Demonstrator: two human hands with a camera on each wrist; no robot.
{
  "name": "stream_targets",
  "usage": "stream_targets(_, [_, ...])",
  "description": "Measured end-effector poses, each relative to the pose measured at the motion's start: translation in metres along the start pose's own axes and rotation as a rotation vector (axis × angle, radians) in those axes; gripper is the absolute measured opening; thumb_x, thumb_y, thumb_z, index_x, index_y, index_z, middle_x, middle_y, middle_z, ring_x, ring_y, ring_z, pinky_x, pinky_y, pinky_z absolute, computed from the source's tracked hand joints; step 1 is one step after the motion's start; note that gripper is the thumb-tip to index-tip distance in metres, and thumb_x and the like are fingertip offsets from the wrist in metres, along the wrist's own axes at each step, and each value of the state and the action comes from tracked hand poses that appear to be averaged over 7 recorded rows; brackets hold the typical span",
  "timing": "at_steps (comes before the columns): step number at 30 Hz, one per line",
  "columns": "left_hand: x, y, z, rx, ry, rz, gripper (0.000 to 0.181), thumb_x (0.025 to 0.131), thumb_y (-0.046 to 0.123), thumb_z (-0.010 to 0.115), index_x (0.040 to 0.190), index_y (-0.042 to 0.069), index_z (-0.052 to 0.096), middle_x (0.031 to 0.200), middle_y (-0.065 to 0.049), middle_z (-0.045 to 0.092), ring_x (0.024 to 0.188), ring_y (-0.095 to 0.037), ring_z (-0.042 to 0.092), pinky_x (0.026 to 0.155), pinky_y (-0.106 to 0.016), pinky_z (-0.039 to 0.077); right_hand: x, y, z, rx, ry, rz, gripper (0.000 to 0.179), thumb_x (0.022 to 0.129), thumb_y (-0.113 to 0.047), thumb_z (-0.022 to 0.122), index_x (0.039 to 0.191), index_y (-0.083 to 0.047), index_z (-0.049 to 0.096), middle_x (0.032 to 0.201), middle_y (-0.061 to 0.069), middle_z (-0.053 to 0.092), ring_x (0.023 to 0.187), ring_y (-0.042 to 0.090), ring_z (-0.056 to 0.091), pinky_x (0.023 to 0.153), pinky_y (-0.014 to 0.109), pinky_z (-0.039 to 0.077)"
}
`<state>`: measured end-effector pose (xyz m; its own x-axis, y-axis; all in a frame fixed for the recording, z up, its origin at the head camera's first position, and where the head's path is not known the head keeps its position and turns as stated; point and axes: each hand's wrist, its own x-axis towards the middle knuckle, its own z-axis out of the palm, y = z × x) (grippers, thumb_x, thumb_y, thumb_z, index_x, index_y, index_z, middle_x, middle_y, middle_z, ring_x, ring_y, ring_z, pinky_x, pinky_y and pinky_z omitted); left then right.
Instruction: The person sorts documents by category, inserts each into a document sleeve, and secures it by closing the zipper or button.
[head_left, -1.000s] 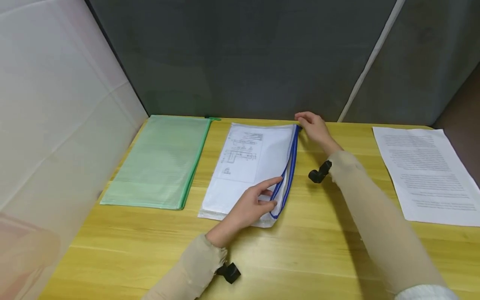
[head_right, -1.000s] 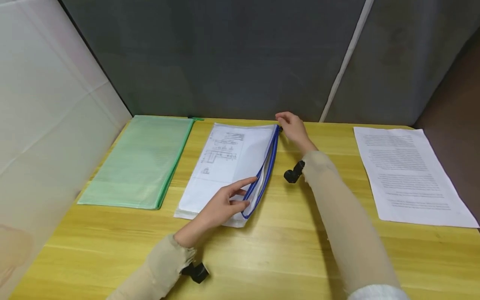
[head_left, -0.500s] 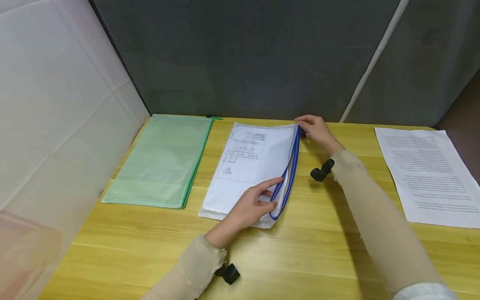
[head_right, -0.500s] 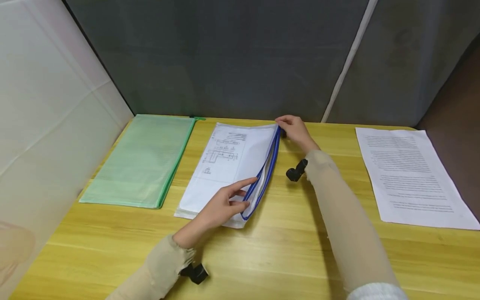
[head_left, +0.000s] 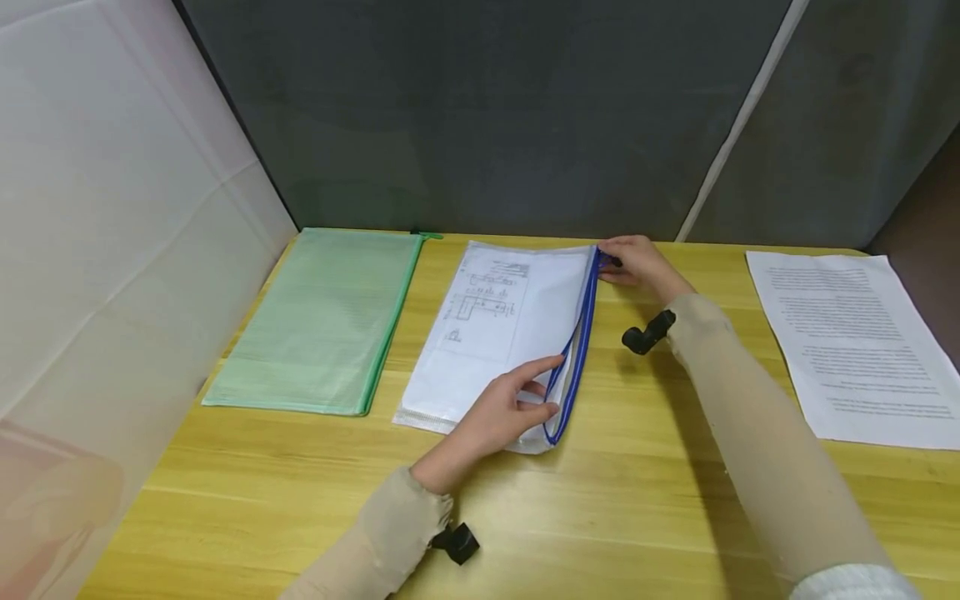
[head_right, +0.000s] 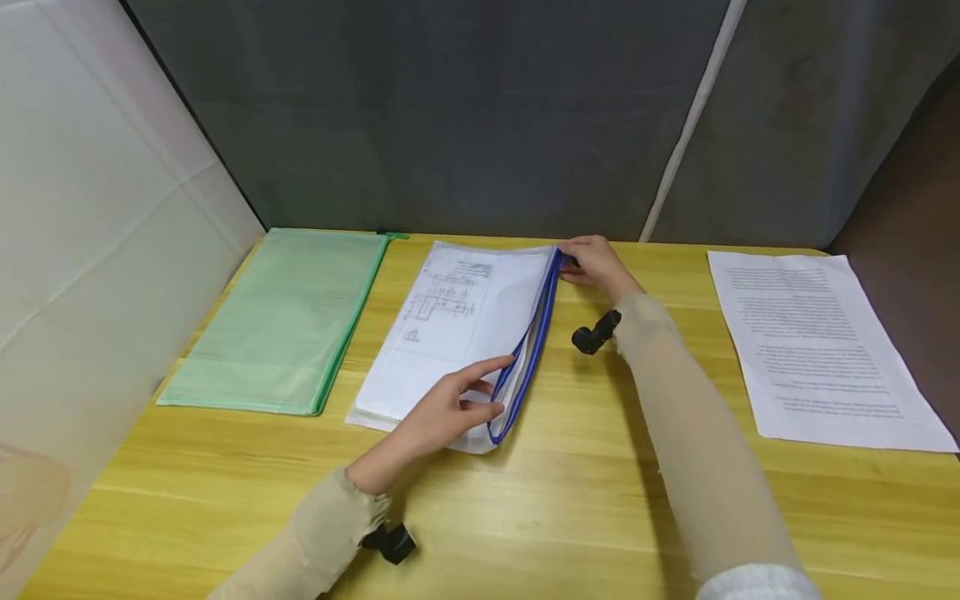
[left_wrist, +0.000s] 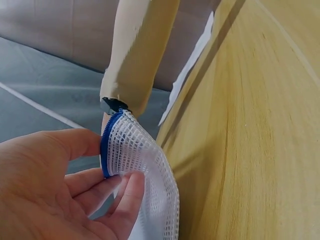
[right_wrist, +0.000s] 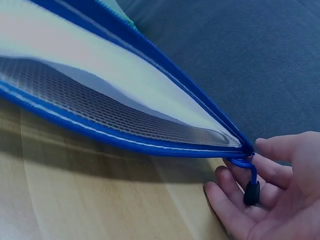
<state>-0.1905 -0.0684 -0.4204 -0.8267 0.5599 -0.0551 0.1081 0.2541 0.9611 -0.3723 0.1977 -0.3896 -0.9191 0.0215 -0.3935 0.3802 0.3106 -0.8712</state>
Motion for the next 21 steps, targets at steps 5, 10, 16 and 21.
stream_targets(5, [0.001,-0.001,0.000,0.031,-0.004,-0.005,0.060,0.093,0.010,0.066,0.149,0.017,0.047,0.131,-0.015,0.060,0.105,-0.024,0.066,0.082,-0.024,0.057,-0.001,0.000,0.000,0.024,0.031,-0.003,0.051,0.104,-0.031,0.050,0.146,-0.002,0.046,0.107,0.002,0.051,0.084,0.006,0.058,0.081,0.019,0.058])
stream_targets(10, [0.001,-0.001,-0.002,0.081,-0.025,-0.015,0.060,0.093,0.011,0.066,0.149,0.016,0.046,0.128,-0.015,0.062,0.105,-0.025,0.066,0.082,-0.024,0.057,-0.005,-0.002,-0.001,0.089,0.049,0.003,0.041,0.102,-0.028,0.055,0.134,-0.002,0.053,0.091,-0.001,0.054,0.071,0.006,0.060,0.072,0.017,0.057])
stream_targets(16, [0.005,0.000,-0.008,0.202,-0.081,-0.013,0.056,0.094,0.014,0.066,0.148,0.014,0.048,0.128,-0.012,0.064,0.108,-0.023,0.065,0.083,-0.025,0.055,-0.008,-0.002,-0.005,0.111,0.023,0.012,0.042,0.103,-0.025,0.054,0.139,-0.004,0.053,0.096,0.000,0.056,0.078,0.008,0.060,0.081,0.020,0.058])
stream_targets(21, [0.008,0.003,-0.015,0.271,-0.141,-0.033,0.053,0.096,0.019,0.064,0.147,0.015,0.050,0.130,-0.009,0.065,0.109,-0.021,0.065,0.085,-0.029,0.053,-0.009,0.000,-0.006,0.080,-0.005,0.037,0.047,0.104,-0.027,0.051,0.147,-0.006,0.048,0.110,0.001,0.053,0.088,0.010,0.058,0.089,0.022,0.057])
